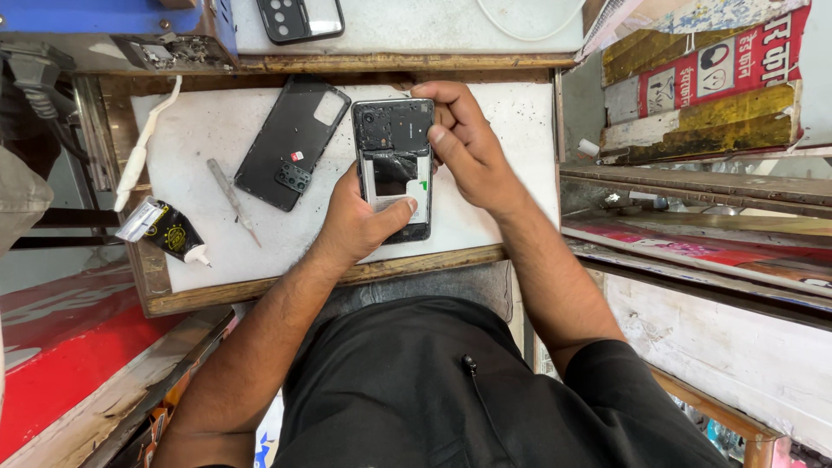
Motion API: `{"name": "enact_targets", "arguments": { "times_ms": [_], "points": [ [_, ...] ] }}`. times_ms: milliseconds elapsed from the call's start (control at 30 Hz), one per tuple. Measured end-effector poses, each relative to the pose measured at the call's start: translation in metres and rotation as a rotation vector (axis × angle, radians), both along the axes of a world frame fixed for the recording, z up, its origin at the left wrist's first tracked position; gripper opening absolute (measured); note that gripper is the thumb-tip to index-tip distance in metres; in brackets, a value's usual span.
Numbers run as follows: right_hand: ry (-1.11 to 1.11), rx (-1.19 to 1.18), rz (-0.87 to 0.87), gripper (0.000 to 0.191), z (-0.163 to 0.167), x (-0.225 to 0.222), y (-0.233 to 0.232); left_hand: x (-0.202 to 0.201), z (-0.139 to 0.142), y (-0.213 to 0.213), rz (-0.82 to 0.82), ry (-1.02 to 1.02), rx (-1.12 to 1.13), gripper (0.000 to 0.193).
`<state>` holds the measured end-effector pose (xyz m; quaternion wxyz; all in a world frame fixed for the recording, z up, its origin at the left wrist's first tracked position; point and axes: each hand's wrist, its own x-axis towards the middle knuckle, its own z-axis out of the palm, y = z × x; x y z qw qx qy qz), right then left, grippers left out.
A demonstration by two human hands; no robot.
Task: The person holds a disassembled smartphone and repeatedly presses and adjusts the edges of the back cover while inspecting the internal components. The person rotates the phone to check different sides and continues to manipulate the back cover without using any tools.
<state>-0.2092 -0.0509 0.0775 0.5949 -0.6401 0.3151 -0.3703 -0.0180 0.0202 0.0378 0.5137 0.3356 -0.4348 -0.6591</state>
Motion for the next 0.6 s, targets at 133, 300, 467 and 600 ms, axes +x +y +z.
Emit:
{"name": "enact_targets", "arguments": {
  "times_ms": [133, 300, 467, 600],
  "points": [
    [0.129, -0.062, -0.188, 0.028, -0.007, 0.004, 0.000, -0.003, 0.000, 0.000, 0.054, -0.070, -0.003, 0.041],
    [0.259, -0.159, -0.232, 0.024, 0.017, 0.000, 0.001, -0.003, 0.002, 0.000, 0.194, -0.312, -0.034, 0.037],
    [0.579, -0.413, -0.334, 0.013, 0.047, 0.007, 0.013, -0.006, 0.002, 0.003, 0.268, -0.493, -0.187, 0.036],
    [0.733, -0.470, -0.349, 0.009, 0.064, 0.011, 0.014, -0.006, -0.003, 0.003, 0.305, -0.622, -0.288, 0.028]
  ]
}}
